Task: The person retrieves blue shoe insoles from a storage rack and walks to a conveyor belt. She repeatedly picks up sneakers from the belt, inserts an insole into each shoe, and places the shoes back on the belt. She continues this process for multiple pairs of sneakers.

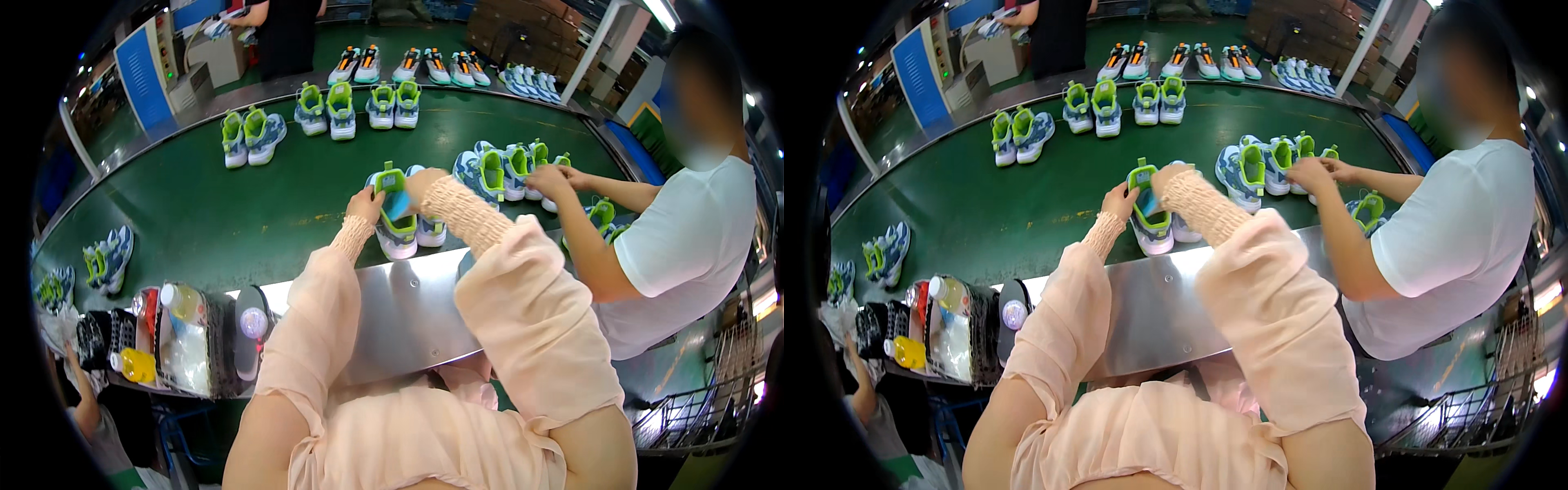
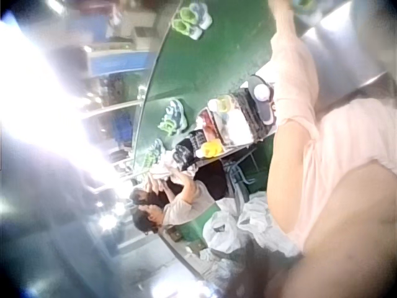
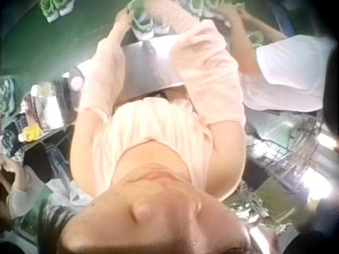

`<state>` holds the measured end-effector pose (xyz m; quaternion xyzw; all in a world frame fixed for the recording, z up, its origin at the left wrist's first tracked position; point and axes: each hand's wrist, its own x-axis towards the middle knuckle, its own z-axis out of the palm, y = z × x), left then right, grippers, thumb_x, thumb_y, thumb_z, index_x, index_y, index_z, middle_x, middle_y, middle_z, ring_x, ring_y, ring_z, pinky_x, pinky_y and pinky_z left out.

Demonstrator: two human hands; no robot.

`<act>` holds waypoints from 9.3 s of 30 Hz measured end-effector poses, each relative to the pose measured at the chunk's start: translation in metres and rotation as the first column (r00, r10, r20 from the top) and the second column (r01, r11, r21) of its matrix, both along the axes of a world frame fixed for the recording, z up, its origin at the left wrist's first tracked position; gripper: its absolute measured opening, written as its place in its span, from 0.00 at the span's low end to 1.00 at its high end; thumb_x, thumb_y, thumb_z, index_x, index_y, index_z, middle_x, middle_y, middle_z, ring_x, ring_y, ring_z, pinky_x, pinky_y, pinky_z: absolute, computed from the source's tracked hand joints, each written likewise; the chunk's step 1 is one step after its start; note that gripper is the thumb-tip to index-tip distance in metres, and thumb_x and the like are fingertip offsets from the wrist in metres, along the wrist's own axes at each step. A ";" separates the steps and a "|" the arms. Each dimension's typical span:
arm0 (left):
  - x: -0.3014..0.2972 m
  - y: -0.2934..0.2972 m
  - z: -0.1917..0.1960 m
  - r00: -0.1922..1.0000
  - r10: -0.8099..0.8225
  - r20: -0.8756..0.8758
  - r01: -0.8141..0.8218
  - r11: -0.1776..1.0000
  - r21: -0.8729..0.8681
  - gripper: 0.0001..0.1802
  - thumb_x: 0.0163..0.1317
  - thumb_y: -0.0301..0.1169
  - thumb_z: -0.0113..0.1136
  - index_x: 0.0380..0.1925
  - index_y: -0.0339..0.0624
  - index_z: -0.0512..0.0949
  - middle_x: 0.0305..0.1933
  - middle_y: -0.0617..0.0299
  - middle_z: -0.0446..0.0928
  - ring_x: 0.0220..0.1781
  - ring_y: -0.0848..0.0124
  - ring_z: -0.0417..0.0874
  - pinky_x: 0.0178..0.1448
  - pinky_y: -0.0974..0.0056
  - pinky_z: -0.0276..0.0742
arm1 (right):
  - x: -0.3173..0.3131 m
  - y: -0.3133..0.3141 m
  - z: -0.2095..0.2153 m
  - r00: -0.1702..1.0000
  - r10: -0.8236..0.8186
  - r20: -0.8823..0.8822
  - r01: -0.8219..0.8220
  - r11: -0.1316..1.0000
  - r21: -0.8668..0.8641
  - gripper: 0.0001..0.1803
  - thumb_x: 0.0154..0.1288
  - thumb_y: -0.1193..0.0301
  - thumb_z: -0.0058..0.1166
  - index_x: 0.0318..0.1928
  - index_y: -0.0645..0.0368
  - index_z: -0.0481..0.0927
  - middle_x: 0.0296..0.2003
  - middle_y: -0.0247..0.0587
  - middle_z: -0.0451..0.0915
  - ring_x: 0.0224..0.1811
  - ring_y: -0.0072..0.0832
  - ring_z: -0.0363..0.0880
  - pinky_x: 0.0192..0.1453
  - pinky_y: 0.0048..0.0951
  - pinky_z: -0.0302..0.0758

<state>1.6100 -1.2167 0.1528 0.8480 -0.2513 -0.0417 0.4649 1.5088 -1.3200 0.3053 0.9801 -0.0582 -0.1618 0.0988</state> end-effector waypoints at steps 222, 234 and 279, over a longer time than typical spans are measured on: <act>-0.084 -0.301 0.031 0.816 -0.531 0.228 0.291 0.719 0.632 0.48 0.53 0.30 0.59 0.67 0.65 0.39 0.29 0.41 0.77 0.33 0.49 0.80 0.38 0.49 0.76 | -0.345 -0.138 -0.094 0.734 -0.539 0.413 0.439 0.841 0.317 0.39 0.46 0.54 0.60 0.59 0.55 0.64 0.40 0.45 0.75 0.40 0.40 0.75 0.44 0.38 0.72; -0.120 -0.237 0.008 0.885 -0.427 0.186 0.223 0.740 0.634 0.28 0.57 0.54 0.51 0.38 0.38 0.77 0.39 0.46 0.78 0.42 0.52 0.80 0.45 0.52 0.75 | -0.344 -0.129 -0.068 0.774 -0.475 0.419 0.446 0.878 0.171 0.30 0.53 0.53 0.56 0.55 0.50 0.70 0.39 0.47 0.78 0.33 0.42 0.79 0.35 0.38 0.76; -0.106 -0.218 0.013 0.752 -0.659 -0.003 0.209 0.233 0.950 0.14 0.51 0.27 0.56 0.39 0.40 0.81 0.48 0.51 0.77 0.51 0.57 0.77 0.53 0.57 0.74 | -0.315 -0.061 0.084 0.625 -0.117 0.772 -0.674 -0.579 0.458 0.10 0.59 0.76 0.47 0.38 0.67 0.78 0.31 0.39 0.78 0.28 0.28 0.76 0.30 0.28 0.73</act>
